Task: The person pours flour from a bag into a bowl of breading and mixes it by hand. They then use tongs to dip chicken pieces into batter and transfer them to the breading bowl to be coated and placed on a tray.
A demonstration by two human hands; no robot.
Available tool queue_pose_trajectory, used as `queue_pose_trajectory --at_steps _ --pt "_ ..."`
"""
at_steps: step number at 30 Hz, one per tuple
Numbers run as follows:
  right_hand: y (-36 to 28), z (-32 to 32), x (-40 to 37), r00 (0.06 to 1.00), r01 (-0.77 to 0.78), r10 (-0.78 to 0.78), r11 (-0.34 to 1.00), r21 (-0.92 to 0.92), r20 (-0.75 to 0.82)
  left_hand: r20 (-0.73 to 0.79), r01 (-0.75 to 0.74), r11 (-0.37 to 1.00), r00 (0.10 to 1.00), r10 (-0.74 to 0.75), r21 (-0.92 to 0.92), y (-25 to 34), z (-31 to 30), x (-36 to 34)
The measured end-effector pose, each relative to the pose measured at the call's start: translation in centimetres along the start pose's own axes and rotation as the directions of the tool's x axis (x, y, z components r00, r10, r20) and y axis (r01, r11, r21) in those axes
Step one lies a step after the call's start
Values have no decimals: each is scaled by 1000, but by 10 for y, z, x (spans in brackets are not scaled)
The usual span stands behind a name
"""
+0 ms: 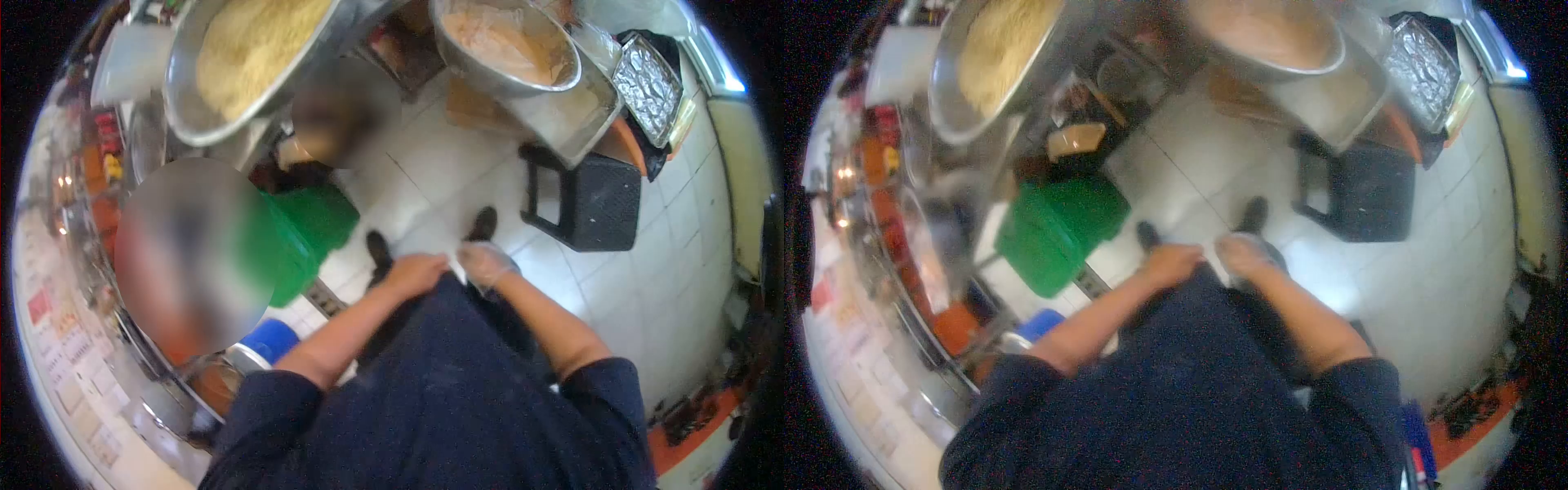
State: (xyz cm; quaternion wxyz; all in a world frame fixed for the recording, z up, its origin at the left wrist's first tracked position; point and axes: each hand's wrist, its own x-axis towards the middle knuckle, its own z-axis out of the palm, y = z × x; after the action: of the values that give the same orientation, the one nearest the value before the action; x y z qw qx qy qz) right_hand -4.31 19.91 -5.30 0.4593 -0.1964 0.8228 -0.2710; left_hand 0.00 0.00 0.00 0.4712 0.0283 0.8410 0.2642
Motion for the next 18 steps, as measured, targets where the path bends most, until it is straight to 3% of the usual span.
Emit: queue_pose_trajectory --at_steps 2,3,4,5,6,7,8,9,10,11,12,13,14,15,16,18 --pt "18 50 36 986 140 -148 985 -100 -72 49 -91 996 995 90 12 -21 14 19" --pt "57 70 33 988 135 -142 985 -106 -56 210 -149 980 962 174 -131 9 61 27" --pt "92 89 25 990 131 -136 985 -111 -41 146 -116 974 978 146 -197 -4 70 76" --pt "107 93 47 987 71 -89 988 -137 -131 105 -76 959 989 108 -272 -23 76 110" --pt "120 101 63 978 -4 -27 988 -151 -206 184 65 980 982 -29 -190 -26 44 132" --pt "121 106 74 979 -22 -6 991 -130 -205 42 72 951 997 -63 -302 -74 64 165" --pt "114 98 81 981 -160 158 987 -17 -110 -116 -19 940 993 -21 -340 -123 82 195" --pt "118 94 95 955 -296 297 952 74 -6 -220 -97 984 973 63 -147 -176 81 230" --pt "142 125 116 960 -264 274 955 133 -58 -165 112 979 976 -141 -170 -212 59 259" --pt "153 134 132 960 -262 271 958 118 -67 -486 -50 981 863 136 186 -300 73 301" --pt "159 145 150 966 -156 193 966 206 -172 -519 95 986 855 -11 136 -356 50 329" --pt "169 160 159 956 -44 123 958 283 -268 -608 111 795 710 356 596 -487 68 381" --pt "204 209 179 910 153 -84 978 140 -406 -659 177 937 749 71 301 -489 15 372" --pt "216 216 191 918 153 -90 979 135 -386 -663 218 967 745 -77 133 -497 -32 376" --pt "223 220 201 997 21 -17 998 53 -79 -648 233 972 739 -184 -10 -515 -63 381" --pt "180 170 205 955 -59 79 995 -80 284 -646 157 933 684 -339 -323 -531 -107 393"
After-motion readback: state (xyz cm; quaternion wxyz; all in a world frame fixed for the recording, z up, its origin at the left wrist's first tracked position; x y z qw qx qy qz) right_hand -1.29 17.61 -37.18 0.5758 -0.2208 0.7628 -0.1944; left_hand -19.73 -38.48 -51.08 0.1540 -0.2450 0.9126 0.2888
